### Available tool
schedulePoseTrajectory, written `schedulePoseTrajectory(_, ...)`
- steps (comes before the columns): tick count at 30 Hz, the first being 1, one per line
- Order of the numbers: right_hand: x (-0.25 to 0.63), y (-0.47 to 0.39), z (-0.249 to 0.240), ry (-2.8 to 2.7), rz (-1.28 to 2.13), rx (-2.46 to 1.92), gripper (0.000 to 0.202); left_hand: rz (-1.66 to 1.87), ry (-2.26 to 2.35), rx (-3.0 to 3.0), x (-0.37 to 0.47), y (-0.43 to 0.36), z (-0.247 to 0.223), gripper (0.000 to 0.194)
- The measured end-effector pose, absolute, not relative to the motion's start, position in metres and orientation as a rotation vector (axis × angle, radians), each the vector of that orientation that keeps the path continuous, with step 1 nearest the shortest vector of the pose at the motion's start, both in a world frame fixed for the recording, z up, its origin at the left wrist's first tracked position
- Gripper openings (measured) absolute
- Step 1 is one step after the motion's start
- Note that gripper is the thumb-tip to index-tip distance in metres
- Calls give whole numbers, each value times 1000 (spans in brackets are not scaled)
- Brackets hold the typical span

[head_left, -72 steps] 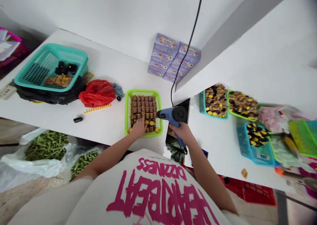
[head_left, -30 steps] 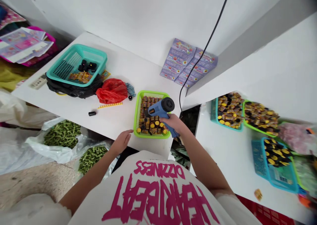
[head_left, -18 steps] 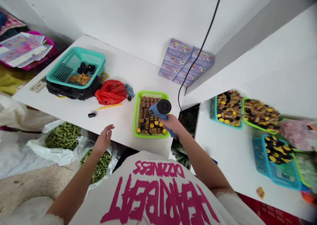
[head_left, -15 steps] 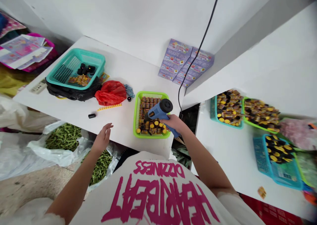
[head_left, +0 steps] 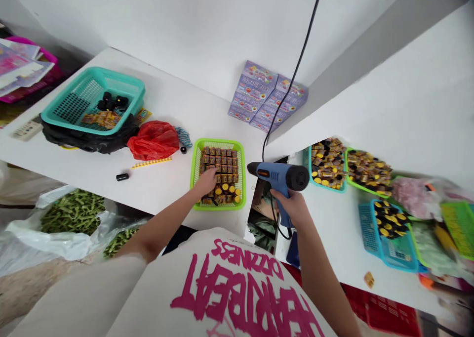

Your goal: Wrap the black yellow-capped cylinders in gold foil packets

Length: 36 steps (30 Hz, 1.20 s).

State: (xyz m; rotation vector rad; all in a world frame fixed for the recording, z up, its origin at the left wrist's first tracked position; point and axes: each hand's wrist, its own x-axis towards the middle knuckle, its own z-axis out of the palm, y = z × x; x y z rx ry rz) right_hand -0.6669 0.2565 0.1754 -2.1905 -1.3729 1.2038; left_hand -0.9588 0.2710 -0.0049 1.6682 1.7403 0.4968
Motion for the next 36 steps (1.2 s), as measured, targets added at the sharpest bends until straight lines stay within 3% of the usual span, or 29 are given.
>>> schedulePoseTrajectory(4,-655,255,176,-1248,1131,-2195,34,333,1691,1782,-908,269,-13,55)
schedulePoseTrajectory(12,-683,267,165,-1359,1322,-2083,29,248,1352,2099,-945,197,-2,38)
schedulePoseTrajectory(19,-729,295,154,-1549,1629,-2019,18,370,1590,1983,-999,150,9,48)
schedulePoseTrajectory(23,-747,300,147,-1616,1640,-2039,18,531,1813,1852,-1028,137,10,50)
schedulePoseTrajectory(31,-730,289,150,-1650,1586,-2073,17,877,2064,1745,-1078,174,16,57)
schedulePoseTrajectory(36,-695,265,162,-1581,1497,-2163,19,838,2071,1754,-1056,233,17,59)
